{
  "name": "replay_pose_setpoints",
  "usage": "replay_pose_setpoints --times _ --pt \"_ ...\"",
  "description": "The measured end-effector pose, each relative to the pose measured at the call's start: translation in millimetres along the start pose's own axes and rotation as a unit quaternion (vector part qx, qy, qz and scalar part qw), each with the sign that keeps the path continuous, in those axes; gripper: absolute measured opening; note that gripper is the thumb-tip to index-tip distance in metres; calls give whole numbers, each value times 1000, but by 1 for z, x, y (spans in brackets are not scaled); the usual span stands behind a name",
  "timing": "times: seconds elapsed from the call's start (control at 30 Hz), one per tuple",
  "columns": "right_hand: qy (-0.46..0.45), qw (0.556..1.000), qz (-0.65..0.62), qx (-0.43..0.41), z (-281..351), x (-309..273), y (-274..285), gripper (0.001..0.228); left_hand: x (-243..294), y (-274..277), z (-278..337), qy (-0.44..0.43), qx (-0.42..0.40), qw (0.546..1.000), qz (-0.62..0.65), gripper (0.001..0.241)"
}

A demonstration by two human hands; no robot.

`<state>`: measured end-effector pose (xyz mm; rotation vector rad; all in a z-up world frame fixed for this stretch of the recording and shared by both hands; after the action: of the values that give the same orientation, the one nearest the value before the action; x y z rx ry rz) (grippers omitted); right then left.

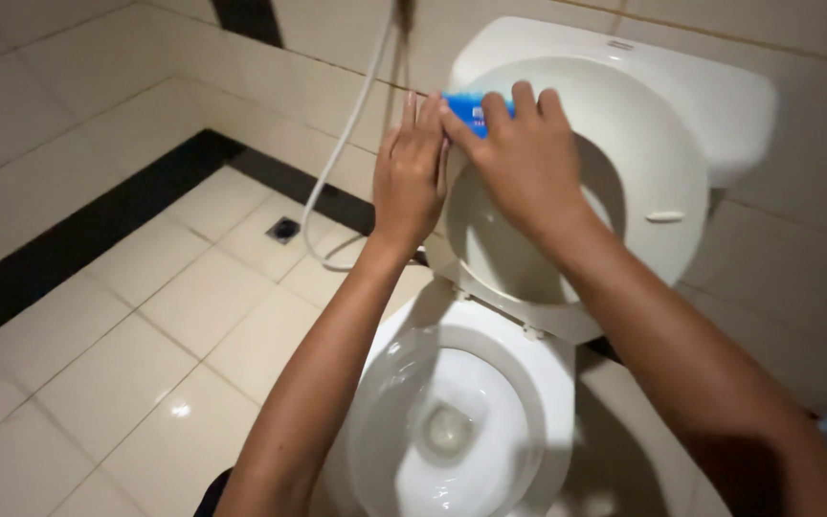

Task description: The person scrubs the inside of a toilet bowl with a blue brush, then wipes the underside of the toilet seat and the top of the cistern. The person is sitting on the floor while performing the task.

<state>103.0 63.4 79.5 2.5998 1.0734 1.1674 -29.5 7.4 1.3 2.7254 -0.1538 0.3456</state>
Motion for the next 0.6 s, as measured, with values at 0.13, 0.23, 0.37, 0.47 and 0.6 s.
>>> replay_pose_setpoints --times 0.13,0.23,0.37,0.47,0.6 --pt "10 1000 7 6 3 -28 -12 47 -12 12 11 22 -22 999 -39 47" --pt "-2 1000 -7 20 11 -38 -10 49 -11 20 20 1 -24 998 -57 44" --pt "17 1000 -4 18 25 -39 -6 55 -6 19 33 -11 -21 995 -96 41" --pt "19 999 -35 14 29 -56 -6 53 -13 18 54 0 -18 994 -104 41" --pt "-5 996 -86 -37 52 -91 -28 51 -17 16 86 17 -53 990 -129 50"
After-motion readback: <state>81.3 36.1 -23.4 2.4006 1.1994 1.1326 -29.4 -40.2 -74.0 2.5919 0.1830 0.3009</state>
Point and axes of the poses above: each hand's wrist, its own z-axis away from the middle knuckle, its own y-axis out of the back of the hand, x = y × z, the point moved 4 cm from there along -z, towards the middle knuckle, and after that the axes turned 9 degrees about z, right-handed, at the moved point
